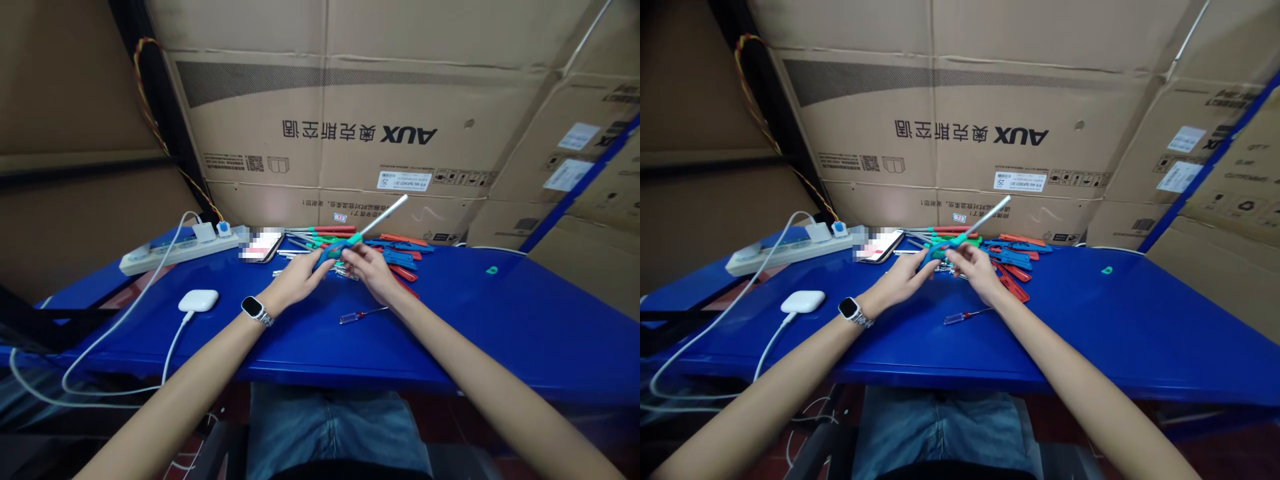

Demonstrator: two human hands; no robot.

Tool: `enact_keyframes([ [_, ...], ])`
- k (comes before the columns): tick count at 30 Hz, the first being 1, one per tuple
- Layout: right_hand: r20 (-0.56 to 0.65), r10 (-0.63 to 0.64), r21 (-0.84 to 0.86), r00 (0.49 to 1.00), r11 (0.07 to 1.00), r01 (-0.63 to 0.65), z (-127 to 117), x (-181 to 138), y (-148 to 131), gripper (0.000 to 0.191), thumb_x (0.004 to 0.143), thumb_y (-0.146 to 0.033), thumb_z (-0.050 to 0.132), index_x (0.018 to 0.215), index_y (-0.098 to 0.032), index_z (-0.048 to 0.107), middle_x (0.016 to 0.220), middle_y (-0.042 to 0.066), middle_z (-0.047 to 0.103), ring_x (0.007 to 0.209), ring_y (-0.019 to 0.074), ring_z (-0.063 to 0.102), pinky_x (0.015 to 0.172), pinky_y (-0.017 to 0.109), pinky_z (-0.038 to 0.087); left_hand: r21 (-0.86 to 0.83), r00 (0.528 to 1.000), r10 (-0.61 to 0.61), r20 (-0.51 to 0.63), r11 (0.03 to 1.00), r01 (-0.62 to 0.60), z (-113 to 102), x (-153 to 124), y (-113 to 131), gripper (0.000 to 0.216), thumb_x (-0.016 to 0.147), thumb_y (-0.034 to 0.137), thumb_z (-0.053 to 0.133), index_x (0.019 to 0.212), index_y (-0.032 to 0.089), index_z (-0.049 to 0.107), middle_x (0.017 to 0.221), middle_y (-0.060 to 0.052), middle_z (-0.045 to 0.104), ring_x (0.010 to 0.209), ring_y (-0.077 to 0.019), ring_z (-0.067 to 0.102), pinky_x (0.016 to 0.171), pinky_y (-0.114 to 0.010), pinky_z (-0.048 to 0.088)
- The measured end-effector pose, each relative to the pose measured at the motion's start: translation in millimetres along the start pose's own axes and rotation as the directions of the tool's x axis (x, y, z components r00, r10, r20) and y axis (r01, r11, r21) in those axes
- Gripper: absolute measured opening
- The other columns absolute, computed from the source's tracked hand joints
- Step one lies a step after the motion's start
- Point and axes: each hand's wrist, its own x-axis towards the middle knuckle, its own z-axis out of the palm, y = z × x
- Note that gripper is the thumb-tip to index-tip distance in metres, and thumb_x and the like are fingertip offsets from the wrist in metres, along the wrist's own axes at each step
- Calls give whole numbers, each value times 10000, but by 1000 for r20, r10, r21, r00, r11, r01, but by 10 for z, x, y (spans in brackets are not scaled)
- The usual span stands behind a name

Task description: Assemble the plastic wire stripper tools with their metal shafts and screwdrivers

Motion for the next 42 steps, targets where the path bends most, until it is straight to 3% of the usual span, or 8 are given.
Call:
enact_keyframes([
  [4, 176, -86, -191, 981, 974, 120, 131, -55, 67, 347, 810, -520, 695, 936, -200, 651, 767, 2, 643, 693, 152, 598, 608, 273, 458, -280, 997, -82, 9, 957, 81, 62, 1, 75, 430, 1048, 488, 264, 951, 180, 549, 702, -1, 610, 621, -142, 573, 646, -261, 450],
  [13, 91, -86, -224, 992, 969, 105, 120, -63, 74, 361, 820, -563, 664, 808, -213, 578, 750, -4, 615, 707, 166, 578, 648, 289, 473, -513, 968, -195, 155, 822, 248, 56, -19, -30, 641, 1005, 619, 216, 779, 164, 607, 721, -64, 672, 673, -182, 620, 668, -294, 512],
  [20, 96, 63, -50, 993, 997, -59, 118, -68, 141, 438, 768, -618, 679, 840, -239, 472, 739, -38, 581, 683, 146, 588, 643, 284, 513, -234, 985, -164, 60, 957, 173, 1, -29, -56, 683, 1031, 536, 181, 650, 176, 619, 646, -40, 665, 667, -178, 610, 736, -312, 461],
  [25, 154, 144, 35, 977, 988, -151, 81, -67, 99, 474, 804, -651, 609, 952, -263, 380, 661, -81, 594, 503, 145, 614, 520, 292, 520, -280, 955, -198, -219, 951, 133, -84, -53, -61, 702, 1016, 588, 227, 630, 165, 633, 495, -16, 570, 494, -130, 540, 577, -273, 411],
  [30, 88, 120, -233, 989, 968, -97, -49, -50, 72, 357, 866, -577, 566, 961, -249, 462, 582, -100, 540, 364, 109, 496, 384, 223, 390, -271, 879, -93, -468, 962, -43, -117, -92, -87, 701, 1016, 581, 268, 544, 176, 592, 427, -5, 477, 407, -106, 447, 482, -267, 361],
  [34, 250, -20, -618, 968, 766, 176, -209, -68, -18, 215, 842, -397, 679, 969, -224, 682, 925, 32, 734, 818, 214, 687, 733, 345, 533, -142, 825, 77, -560, 972, -186, -145, -118, -70, 663, 1038, 488, 279, 527, 185, 575, 429, -3, 470, 405, -102, 426, 485, -275, 350],
  [37, 341, 37, -741, 939, 626, 244, -257, -96, -91, 263, 811, -312, 714, 1070, -279, 747, 1130, 39, 734, 1067, 278, 658, 915, 416, 492, -66, 837, 166, -522, 970, -234, -167, -109, -44, 588, 1031, 398, 321, 534, 182, 549, 459, -1, 479, 438, -103, 438, 503, -274, 343],
  [42, 459, 106, -773, 882, 537, 338, -211, -134, -51, 407, 818, -326, 717, 1219, -258, 709, 1065, 75, 701, 1004, 257, 653, 912, 404, 493, 43, 967, 129, -218, 992, -123, -136, -62, -26, 432, 946, 353, 491, 551, 179, 487, 519, 15, 485, 500, -106, 427, 535, -270, 318],
])
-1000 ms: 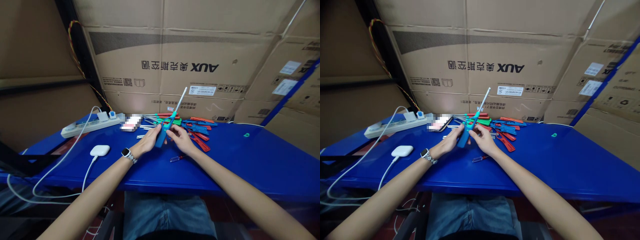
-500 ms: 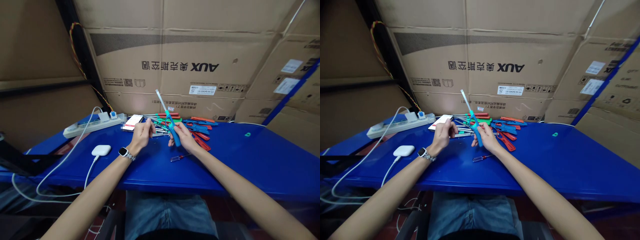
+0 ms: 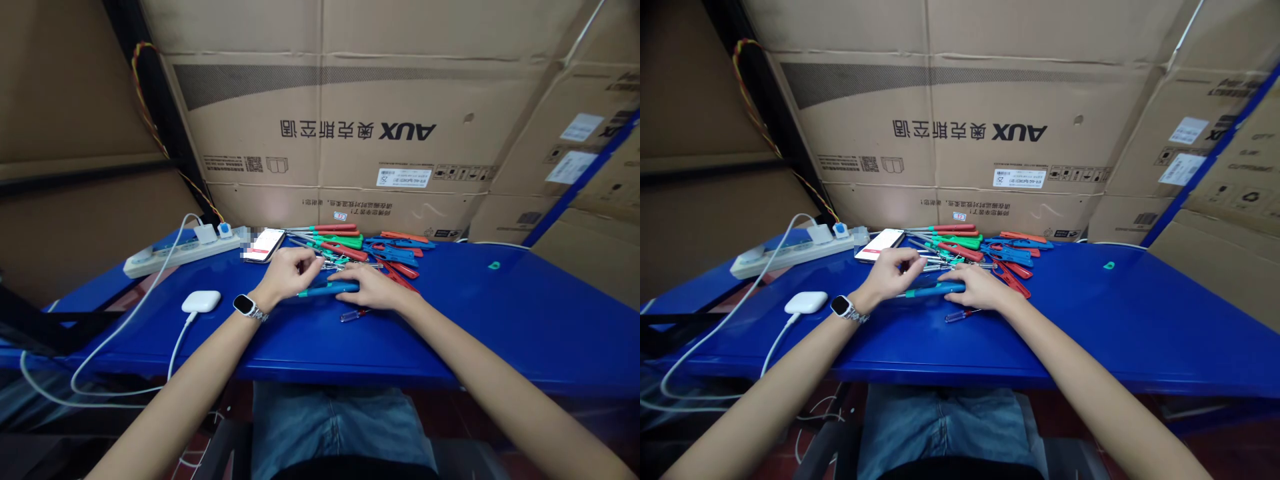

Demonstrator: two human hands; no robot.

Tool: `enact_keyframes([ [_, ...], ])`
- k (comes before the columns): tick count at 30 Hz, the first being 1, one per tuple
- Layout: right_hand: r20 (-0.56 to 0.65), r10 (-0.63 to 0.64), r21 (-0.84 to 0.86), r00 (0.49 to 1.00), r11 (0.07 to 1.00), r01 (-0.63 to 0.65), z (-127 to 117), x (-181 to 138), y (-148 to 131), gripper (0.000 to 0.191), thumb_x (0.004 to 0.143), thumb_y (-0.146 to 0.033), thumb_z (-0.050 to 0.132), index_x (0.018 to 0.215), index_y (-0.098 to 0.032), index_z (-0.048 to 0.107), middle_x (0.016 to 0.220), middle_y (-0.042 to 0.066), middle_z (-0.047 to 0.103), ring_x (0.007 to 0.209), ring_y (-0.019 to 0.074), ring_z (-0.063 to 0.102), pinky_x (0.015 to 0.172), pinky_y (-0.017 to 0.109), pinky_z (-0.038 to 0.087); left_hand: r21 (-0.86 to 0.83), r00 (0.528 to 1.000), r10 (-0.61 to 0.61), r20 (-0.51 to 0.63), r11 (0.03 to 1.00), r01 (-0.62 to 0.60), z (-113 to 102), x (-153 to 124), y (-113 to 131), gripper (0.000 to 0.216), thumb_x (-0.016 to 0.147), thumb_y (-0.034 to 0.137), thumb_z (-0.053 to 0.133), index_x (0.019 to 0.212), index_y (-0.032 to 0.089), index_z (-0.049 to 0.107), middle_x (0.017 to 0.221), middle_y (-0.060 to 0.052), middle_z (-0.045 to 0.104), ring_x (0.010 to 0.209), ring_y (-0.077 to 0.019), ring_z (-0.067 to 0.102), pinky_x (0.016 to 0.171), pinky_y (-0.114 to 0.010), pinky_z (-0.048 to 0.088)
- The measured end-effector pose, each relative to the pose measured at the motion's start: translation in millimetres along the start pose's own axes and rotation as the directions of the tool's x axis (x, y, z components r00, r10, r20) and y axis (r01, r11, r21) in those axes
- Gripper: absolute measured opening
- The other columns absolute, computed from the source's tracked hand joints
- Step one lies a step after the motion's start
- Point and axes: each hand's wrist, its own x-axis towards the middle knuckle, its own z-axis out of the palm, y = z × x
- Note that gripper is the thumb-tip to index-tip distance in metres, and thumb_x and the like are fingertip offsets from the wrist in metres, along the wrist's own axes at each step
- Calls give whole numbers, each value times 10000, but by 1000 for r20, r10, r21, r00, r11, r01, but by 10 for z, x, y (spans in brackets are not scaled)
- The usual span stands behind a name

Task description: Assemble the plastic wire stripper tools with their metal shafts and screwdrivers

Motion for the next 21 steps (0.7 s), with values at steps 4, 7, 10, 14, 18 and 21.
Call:
enact_keyframes([
  [4, 46, -47, 12, 998, 999, 47, 109, 15, 52, 463, 853, -345, 683, 1297, -214, 651, 1093, 108, 653, 1053, 264, 614, 954, 430, 476, 31, 976, -23, 217, 999, 17, 67, -2, -17, 271, 883, 334, 570, 663, 175, 583, 640, 2, 604, 622, -134, 523, 607, -263, 368],
  [7, 19, -27, 58, 999, 998, 26, 127, 25, 71, 483, 839, -329, 686, 1304, -209, 629, 1136, 117, 637, 1052, 265, 603, 955, 447, 472, 66, 960, -47, 277, 997, 30, 86, -6, -35, 236, 879, 304, 554, 684, 178, 597, 673, -7, 622, 663, -151, 534, 625, -273, 370],
  [10, -41, -17, 124, 999, 992, 21, 42, 5, 21, 452, 801, -230, 676, 1250, -216, 630, 1137, 93, 632, 1015, 233, 601, 925, 408, 477, 85, 960, -73, 269, 995, 52, 77, 3, -54, 297, 911, 313, 505, 657, 181, 585, 649, -9, 601, 657, -157, 516, 625, -283, 357],
  [14, -28, -14, 91, 1000, 996, 17, -125, -120, -128, 215, 699, -106, 633, 895, -187, 665, 931, 38, 605, 863, 190, 562, 816, 340, 455, 102, 967, -116, 228, 990, 95, 60, 20, -73, 380, 947, 361, 470, 625, 182, 565, 636, -10, 577, 650, -157, 504, 626, -287, 346],
  [18, 99, -31, -86, 995, 996, 40, -133, -262, -238, 127, 684, -211, 719, 801, -201, 672, 884, 29, 550, 840, 198, 515, 861, 392, 399, 117, 965, -133, 228, 987, 109, 67, 18, -83, 398, 954, 374, 467, 615, 182, 548, 633, -7, 568, 647, -155, 506, 616, -280, 333],
  [21, 108, -41, -125, 993, 991, 54, -77, -281, -238, 99, 740, -282, 723, 788, -206, 682, 899, 38, 578, 852, 206, 523, 884, 419, 382, 117, 963, -138, 232, 987, 113, 80, 11, -88, 399, 958, 383, 468, 621, 183, 543, 636, -4, 565, 638, -151, 502, 612, -276, 331],
])
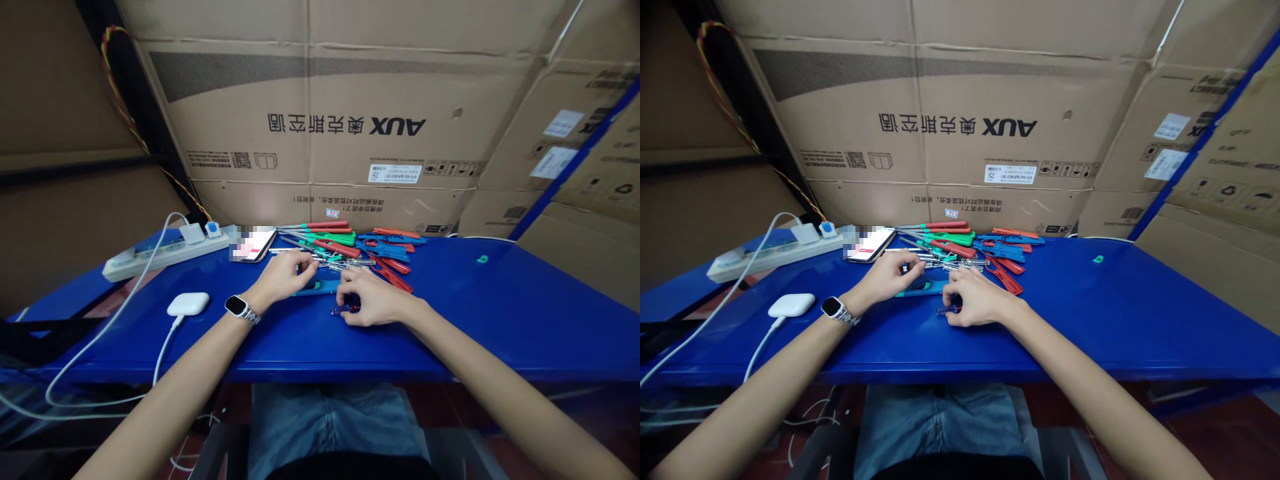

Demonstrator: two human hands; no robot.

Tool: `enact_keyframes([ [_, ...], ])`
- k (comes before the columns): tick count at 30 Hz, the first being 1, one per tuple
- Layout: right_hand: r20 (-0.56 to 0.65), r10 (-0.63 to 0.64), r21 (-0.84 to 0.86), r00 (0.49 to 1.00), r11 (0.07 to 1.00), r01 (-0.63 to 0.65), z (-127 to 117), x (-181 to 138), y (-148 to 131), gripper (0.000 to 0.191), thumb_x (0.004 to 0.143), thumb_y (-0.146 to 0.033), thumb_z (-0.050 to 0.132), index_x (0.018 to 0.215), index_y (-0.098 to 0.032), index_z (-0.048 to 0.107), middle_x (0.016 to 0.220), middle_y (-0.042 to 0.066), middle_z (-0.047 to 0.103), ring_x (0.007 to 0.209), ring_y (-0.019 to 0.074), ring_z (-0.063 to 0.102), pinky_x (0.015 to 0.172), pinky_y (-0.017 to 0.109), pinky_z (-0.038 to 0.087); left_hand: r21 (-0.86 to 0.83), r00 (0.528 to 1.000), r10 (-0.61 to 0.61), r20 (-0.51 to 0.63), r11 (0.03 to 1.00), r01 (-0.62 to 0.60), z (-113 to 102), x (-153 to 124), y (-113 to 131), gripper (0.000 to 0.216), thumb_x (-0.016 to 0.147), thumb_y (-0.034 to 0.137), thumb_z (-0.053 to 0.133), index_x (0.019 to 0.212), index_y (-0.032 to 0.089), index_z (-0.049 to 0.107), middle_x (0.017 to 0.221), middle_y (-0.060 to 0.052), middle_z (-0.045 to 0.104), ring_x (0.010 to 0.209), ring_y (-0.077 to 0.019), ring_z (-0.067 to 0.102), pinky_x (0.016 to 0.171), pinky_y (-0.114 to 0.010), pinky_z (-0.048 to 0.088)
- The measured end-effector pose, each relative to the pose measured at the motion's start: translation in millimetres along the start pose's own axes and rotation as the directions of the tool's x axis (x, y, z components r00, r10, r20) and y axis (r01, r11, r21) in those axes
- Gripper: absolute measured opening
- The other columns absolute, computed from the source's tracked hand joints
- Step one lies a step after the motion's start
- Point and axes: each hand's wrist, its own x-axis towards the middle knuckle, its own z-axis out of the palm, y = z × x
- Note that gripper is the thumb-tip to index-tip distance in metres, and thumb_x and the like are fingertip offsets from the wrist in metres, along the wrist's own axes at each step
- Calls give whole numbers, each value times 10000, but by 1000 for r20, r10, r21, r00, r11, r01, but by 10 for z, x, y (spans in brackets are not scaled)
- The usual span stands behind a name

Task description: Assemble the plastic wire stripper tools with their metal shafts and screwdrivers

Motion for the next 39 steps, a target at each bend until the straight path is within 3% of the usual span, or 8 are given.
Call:
enact_keyframes([
  [5, -143, 37, 245, 989, 970, -1, -23, 99, 84, 94, 854, -281, 625, 840, -189, 643, 812, 34, 659, 738, 173, 572, 714, 324, 433, -18, 996, -68, -64, 998, 67, -11, 15, -12, 380, 968, 389, 443, 674, 184, 567, 667, -10, 582, 645, -157, 508, 599, -270, 338],
  [10, -302, 206, 699, 931, 712, 70, -131, 386, 123, 243, 916, -447, 564, 950, -218, 490, 765, 5, 692, 539, 113, 550, 518, 254, 416, -56, 980, -163, -118, 986, 157, -78, 27, -98, 375, 982, 417, 422, 756, 183, 609, 653, 1, 613, 602, -154, 517, 565, -263, 335],
  [15, -443, 267, 783, 856, 581, 224, -52, 820, 146, 389, 793, -486, 714, 954, -221, 479, 763, -11, 679, 553, 108, 609, 552, 259, 505, -89, 985, -157, -76, 985, 150, -85, 21, -216, 261, 936, 364, 508, 857, 177, 672, 747, -16, 676, 708, -175, 590, 633, -270, 406],
  [18, -454, 273, 804, 848, 537, 257, 87, 980, 158, 442, 762, -529, 733, 984, -210, 523, 785, -3, 680, 595, 121, 646, 581, 268, 545, -99, 996, -80, -28, 992, 77, -58, 26, -245, 218, 899, 333, 576, 966, 185, 721, 893, -40, 728, 821, -196, 632, 703, -278, 446],
  [21, -455, 246, 809, 856, 517, 281, 206, 1009, 145, 440, 782, -562, 710, 980, -214, 530, 807, 1, 679, 608, 130, 665, 605, 282, 570, -137, 1000, -29, -14, 990, 26, -25, 36, -248, 216, 903, 327, 590, 938, 176, 741, 923, -52, 748, 839, -202, 651, 748, -291, 454],
  [26, -458, 241, 794, 856, 544, 272, 266, 922, 106, 403, 812, -573, 686, 922, -209, 555, 800, 10, 676, 631, 136, 668, 647, 297, 582, -266, 998, -52, 23, 962, 56, 21, 46, -261, 269, 916, 362, 587, 883, 165, 767, 867, -55, 769, 800, -206, 680, 752, -296, 471],
  [32, -474, 249, 749, 845, 619, 238, 340, 887, 163, 398, 840, -579, 648, 892, -191, 577, 765, 14, 658, 673, 144, 662, 679, 304, 581, -186, 994, -103, -40, 978, 94, -74, 47, -292, 284, 853, 281, 594, 1071, 163, 732, 1044, -65, 748, 843, -196, 660, 698, -279, 479],
  [39, -453, 236, 733, 860, 647, 209, 401, 876, 211, 372, 855, -568, 631, 893, -203, 569, 770, 12, 664, 689, 156, 670, 691, 314, 583, -111, 993, -113, -32, 988, 109, -70, 45, -314, 232, 870, 283, 540, 926, 150, 722, 914, -66, 739, 811, -198, 645, 734, -303, 490],
])
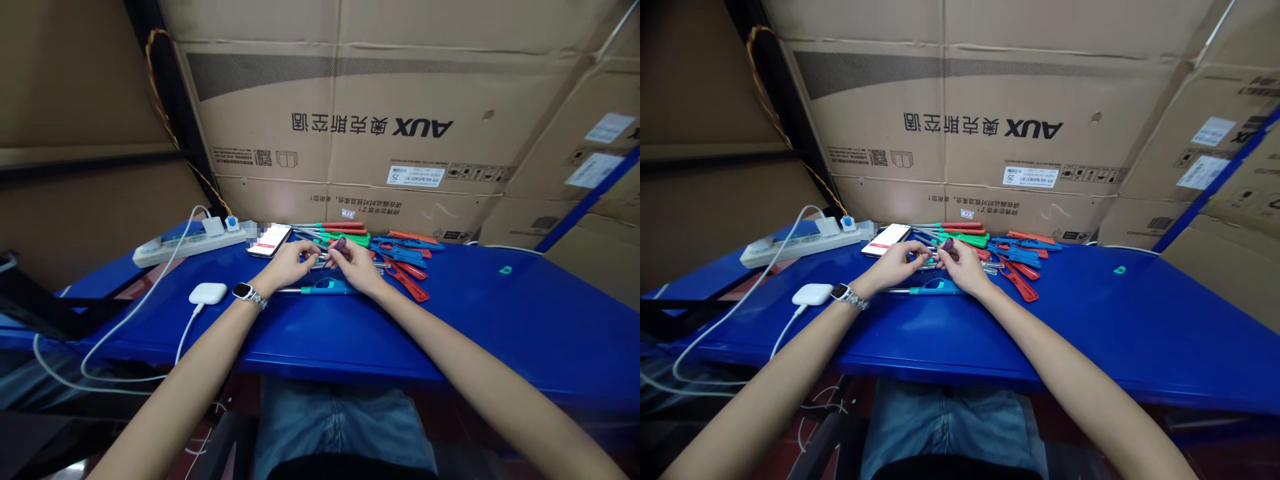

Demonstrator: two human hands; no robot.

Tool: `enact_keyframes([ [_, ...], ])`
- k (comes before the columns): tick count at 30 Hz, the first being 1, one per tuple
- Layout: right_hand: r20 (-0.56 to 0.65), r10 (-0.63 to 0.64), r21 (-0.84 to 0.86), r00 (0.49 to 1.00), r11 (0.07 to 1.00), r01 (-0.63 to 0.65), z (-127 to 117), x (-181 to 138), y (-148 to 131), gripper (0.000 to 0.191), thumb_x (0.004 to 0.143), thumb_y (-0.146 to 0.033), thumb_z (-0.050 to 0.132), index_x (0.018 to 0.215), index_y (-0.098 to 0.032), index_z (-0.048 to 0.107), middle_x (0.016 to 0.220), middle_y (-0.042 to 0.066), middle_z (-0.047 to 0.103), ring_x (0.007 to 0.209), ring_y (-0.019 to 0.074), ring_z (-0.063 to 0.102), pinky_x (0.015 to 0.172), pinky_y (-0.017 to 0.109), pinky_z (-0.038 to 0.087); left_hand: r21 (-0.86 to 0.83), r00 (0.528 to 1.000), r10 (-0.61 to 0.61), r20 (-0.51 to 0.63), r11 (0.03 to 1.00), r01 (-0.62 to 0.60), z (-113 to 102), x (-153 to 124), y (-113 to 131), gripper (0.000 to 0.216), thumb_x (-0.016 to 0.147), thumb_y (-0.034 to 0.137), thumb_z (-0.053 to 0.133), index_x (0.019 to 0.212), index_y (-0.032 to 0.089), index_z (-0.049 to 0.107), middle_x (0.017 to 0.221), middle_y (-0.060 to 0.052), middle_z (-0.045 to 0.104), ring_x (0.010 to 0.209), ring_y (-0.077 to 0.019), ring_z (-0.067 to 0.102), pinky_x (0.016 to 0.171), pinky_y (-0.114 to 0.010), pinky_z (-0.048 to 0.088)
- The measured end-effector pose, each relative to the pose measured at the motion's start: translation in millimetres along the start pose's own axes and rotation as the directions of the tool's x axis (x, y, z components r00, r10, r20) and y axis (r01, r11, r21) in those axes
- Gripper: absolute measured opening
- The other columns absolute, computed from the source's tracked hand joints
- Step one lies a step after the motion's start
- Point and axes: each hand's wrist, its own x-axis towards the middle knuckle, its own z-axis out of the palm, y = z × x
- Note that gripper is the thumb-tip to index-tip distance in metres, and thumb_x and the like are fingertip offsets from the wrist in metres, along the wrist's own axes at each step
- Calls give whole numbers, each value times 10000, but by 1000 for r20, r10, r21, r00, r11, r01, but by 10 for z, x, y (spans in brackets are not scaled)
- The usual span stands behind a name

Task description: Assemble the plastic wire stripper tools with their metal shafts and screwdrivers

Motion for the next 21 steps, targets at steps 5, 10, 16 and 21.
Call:
enact_keyframes([
  [5, -81, 32, 69, 996, 997, -26, -92, -1, -77, 438, 805, -609, 671, 910, -194, 578, 790, 26, 677, 673, 157, 683, 673, 316, 595, -11, 1000, 10, 4, 1000, -10, 22, -2, -17, 220, 869, 284, 545, 946, 162, 711, 969, -63, 740, 832, -197, 653, 750, -305, 497],
  [10, -159, 60, 136, 985, 990, -39, -216, -4, -176, 462, 767, -620, 706, 887, -198, 562, 781, 23, 703, 635, 154, 697, 625, 303, 605, -125, 999, -24, 49, 992, 30, 49, -20, 62, 214, 843, 324, 621, 951, 164, 714, 981, -57, 740, 830, -185, 648, 760, -300, 500],
  [16, -212, 57, 166, 976, 986, -21, -303, -50, -283, 454, 754, -611, 727, 843, -191, 576, 723, 12, 700, 562, 136, 678, 578, 279, 600, -290, 990, -75, 118, 951, 107, 191, -37, 154, 350, 744, 432, 765, 962, 160, 735, 950, -64, 740, 798, -180, 643, 713, -283, 498],
  [21, -214, 63, 192, 975, 981, -22, -314, -72, -317, 473, 739, -624, 732, 847, -193, 571, 724, 12, 698, 556, 140, 675, 583, 286, 603, -343, 987, -114, 109, 928, 145, 265, -34, 182, 354, 764, 473, 732, 886, 141, 746, 820, -56, 729, 678, -154, 600, 615, -256, 460],
])
